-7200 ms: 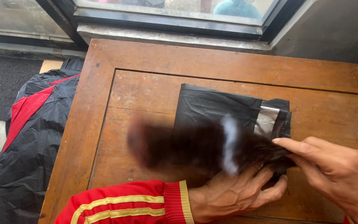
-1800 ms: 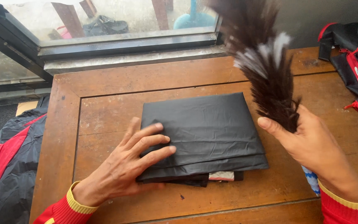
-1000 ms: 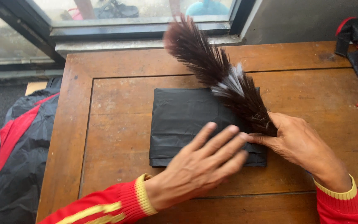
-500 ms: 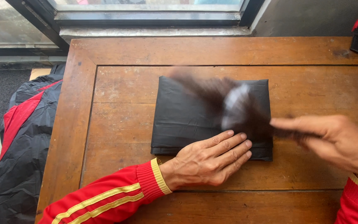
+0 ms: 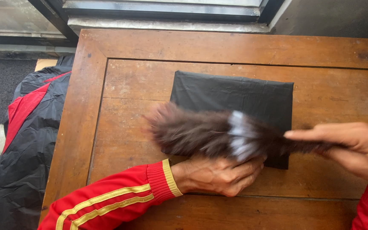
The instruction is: The person uses a feather duster to clean a large piece of black and red fabric laid out on a wooden table. They brush the surface repeatedly, fold the fabric into a smaller rectangular shape, and continue dusting the folded item.
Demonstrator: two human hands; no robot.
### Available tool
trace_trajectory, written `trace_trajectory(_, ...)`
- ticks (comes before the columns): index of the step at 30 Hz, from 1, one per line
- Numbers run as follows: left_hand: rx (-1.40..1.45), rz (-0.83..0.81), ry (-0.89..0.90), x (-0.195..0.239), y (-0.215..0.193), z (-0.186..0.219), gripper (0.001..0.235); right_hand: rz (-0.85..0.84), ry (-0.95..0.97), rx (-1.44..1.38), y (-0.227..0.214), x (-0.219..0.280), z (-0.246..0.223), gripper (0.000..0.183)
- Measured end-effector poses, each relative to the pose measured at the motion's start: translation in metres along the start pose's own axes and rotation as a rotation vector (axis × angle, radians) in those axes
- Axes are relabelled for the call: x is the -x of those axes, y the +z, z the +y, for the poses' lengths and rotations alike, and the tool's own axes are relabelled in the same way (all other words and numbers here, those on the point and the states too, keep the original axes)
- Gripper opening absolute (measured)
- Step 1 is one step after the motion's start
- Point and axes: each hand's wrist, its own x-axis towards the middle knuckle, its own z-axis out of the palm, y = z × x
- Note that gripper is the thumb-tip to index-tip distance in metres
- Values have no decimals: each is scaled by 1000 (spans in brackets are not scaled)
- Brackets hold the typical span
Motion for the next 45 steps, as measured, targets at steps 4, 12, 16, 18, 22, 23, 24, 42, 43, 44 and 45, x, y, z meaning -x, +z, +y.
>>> trace_trajectory(4,211,53,-87,-3,1,-4,29,33,57,22,4,-4,9,52)
trace_trajectory(12,239,53,-102,1,7,5,31,133,70,-46,11,-7,1,48)
trace_trajectory(16,-557,-148,411,-3,2,2,23,-162,-68,104,23,-14,-20,48)
trace_trajectory(18,-114,-32,142,-6,-6,4,14,-19,-66,69,30,-15,-40,45)
trace_trajectory(22,376,215,-176,-17,-26,-9,20,550,201,-461,56,-4,-52,55)
trace_trajectory(23,383,223,-162,-23,-36,-22,20,566,204,-455,59,-2,-57,55)
trace_trajectory(24,339,239,-221,-30,-46,-34,17,591,222,-500,62,0,-62,34)
trace_trajectory(42,75,-307,-509,8,-14,-65,121,605,843,866,81,30,-17,57)
trace_trajectory(43,77,-333,-486,8,-15,-66,125,540,862,896,78,31,-17,59)
trace_trajectory(44,75,-325,-487,8,-13,-67,125,544,860,903,70,27,-24,59)
trace_trajectory(45,61,-341,-491,9,-13,-65,123,424,928,894,65,25,-32,55)
